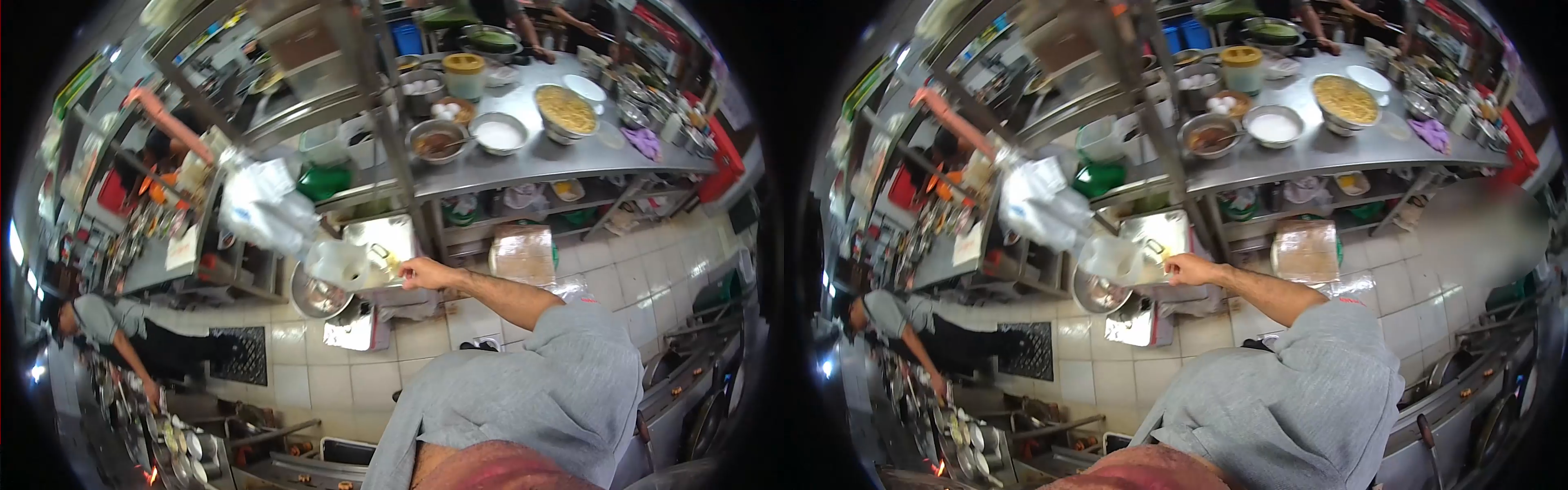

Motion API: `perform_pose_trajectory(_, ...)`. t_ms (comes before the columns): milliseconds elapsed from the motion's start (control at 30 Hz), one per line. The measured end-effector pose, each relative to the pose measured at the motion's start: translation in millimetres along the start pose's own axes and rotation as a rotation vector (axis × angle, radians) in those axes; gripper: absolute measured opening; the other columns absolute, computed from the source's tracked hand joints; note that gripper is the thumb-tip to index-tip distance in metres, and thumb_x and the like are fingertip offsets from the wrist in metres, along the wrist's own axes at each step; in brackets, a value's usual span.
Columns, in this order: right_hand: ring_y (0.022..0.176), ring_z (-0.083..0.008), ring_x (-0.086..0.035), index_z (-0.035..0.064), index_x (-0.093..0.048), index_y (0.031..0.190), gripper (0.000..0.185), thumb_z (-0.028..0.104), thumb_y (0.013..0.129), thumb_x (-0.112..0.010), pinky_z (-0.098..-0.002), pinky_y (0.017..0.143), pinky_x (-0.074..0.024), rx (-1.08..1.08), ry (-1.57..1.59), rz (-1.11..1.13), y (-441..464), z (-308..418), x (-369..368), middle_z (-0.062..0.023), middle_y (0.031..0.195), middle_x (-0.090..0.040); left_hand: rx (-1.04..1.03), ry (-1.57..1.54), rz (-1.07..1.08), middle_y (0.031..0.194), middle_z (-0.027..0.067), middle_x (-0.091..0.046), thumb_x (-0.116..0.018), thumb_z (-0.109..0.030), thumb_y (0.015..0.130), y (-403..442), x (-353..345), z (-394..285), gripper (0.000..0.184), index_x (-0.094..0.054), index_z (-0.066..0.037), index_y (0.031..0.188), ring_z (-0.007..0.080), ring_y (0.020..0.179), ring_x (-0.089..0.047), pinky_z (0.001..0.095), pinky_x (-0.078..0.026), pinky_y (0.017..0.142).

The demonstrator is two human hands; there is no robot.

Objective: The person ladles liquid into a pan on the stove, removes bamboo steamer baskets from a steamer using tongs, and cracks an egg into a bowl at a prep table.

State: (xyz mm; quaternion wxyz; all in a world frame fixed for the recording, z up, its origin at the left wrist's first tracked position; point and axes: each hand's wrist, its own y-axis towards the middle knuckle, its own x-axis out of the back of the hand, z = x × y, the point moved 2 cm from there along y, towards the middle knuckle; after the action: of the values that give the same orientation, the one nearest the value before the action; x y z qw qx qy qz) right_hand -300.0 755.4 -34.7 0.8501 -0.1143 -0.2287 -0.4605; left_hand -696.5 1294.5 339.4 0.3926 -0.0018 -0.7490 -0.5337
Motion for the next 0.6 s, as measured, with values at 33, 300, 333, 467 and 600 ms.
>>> perform_pose_trajectory(33, 0.073, -0.0185, -0.057, 0.002, -0.057, 0.094, 0.031, 0.016, 0.069, -0.071, -0.0318, 0.067, -0.0459, -0.066, 0.009, -0.023, -21, -17, 17, -0.0094, 0.079, -0.06, -0.031, -0.165, -0.007, 0.116, 0.0119, -0.054, -0.045, -0.021, 0.091, -5, -19, -27, 0.036, -0.048, -0.001, 0.121, 0.0243, 0.099, -0.055, 0.0336, -0.041, 0.088)
perform_pose_trajectory(300, 0.074, -0.0149, -0.056, 0.003, -0.057, 0.094, 0.028, 0.016, 0.072, -0.07, -0.0292, 0.068, -0.0463, -0.344, 0.146, -0.334, -149, -101, 96, -0.0061, 0.079, -0.06, -0.036, -1.157, 1.017, 0.121, 0.0117, -0.05, -0.049, -0.007, 0.088, -123, -184, -355, 0.041, -0.041, 0.002, 0.127, 0.0193, 0.101, -0.053, 0.0293, -0.04, 0.09)
perform_pose_trajectory(333, 0.075, -0.0143, -0.056, 0.0032, -0.057, 0.095, 0.027, 0.016, 0.074, -0.069, -0.0292, 0.068, -0.0467, -0.363, 0.138, -0.362, -166, -122, 97, -0.0056, 0.08, -0.06, -0.194, -1.216, 1.056, 0.123, 0.0133, -0.05, -0.053, -0.007, 0.085, -144, -202, -397, 0.045, -0.041, 0.0, 0.128, 0.0221, 0.104, -0.053, 0.0304, -0.042, 0.086)
perform_pose_trajectory(467, 0.061, -0.012, -0.054, 0.0026, -0.057, 0.092, 0.026, 0.012, 0.072, -0.07, -0.0275, 0.054, -0.0458, -0.684, 0.237, -0.66, -271, -227, 83, -0.005, 0.071, -0.059, -0.276, -1.477, 1.495, 0.123, 0.0143, -0.051, -0.06, -0.012, 0.082, -227, -250, -536, 0.052, -0.04, -0.001, 0.129, 0.0218, 0.105, -0.053, 0.032, -0.042, 0.088)
perform_pose_trajectory(600, 0.067, -0.0202, -0.057, 0.0027, -0.059, 0.076, 0.025, 0.019, 0.064, -0.073, -0.036, 0.064, -0.048, -0.969, 0.212, -0.854, -431, -312, 53, -0.0091, 0.07, -0.059, -0.819, -1.33, 1.611, 0.12, 0.0144, -0.053, -0.065, -0.023, 0.08, -265, -187, -655, 0.054, -0.044, -0.004, 0.127, 0.0213, 0.106, -0.052, 0.0306, -0.044, 0.084)
